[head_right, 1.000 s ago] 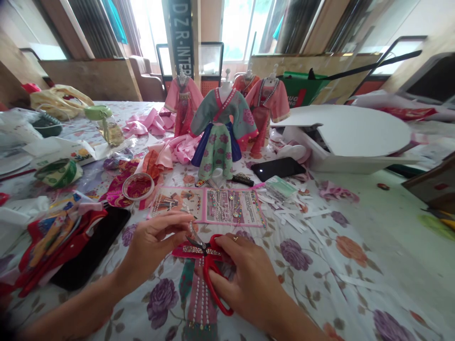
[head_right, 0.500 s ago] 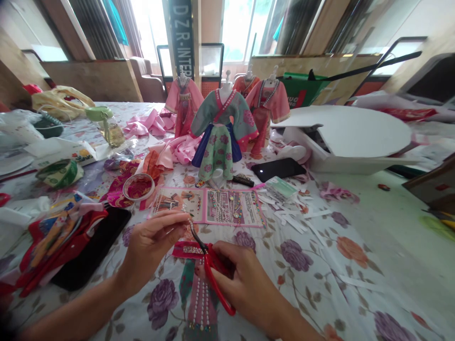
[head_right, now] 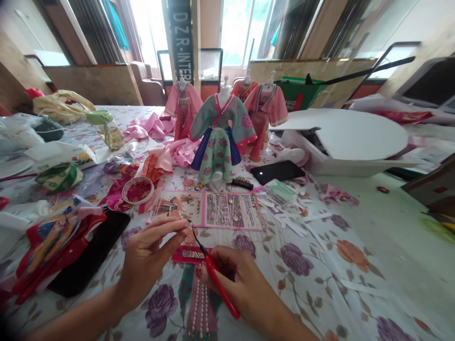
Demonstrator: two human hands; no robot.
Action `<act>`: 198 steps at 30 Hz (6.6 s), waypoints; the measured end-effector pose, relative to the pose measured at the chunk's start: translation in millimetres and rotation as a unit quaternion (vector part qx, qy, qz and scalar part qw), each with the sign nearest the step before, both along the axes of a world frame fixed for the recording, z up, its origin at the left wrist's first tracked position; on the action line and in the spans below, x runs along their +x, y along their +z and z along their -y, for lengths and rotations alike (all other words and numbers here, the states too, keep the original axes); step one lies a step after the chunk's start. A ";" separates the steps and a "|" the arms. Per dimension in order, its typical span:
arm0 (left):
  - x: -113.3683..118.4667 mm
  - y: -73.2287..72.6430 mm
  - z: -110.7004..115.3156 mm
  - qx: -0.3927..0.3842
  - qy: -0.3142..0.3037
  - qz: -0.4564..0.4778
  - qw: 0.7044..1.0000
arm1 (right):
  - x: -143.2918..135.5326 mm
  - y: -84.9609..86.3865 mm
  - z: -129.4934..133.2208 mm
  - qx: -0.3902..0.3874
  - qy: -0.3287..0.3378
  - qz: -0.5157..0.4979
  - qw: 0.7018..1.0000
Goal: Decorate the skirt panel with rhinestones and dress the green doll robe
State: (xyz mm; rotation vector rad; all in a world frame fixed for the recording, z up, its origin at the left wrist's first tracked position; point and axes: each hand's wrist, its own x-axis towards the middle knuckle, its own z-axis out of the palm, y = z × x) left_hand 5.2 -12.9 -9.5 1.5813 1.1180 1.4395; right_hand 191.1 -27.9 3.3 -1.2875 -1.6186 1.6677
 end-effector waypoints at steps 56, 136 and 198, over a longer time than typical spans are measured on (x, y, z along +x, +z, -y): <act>3.9 -0.5 -4.0 -0.025 -0.031 0.034 0.999 | -0.2 -6.2 2.7 0.223 0.010 0.241 0.945; 3.5 -12.4 -6.2 -0.067 -0.038 -0.012 0.997 | 2.2 -19.3 1.8 0.663 -0.115 0.431 0.601; 0.9 -4.4 -7.7 -0.090 -0.011 -0.011 0.996 | 142.2 -13.9 10.9 0.365 -0.151 0.454 0.798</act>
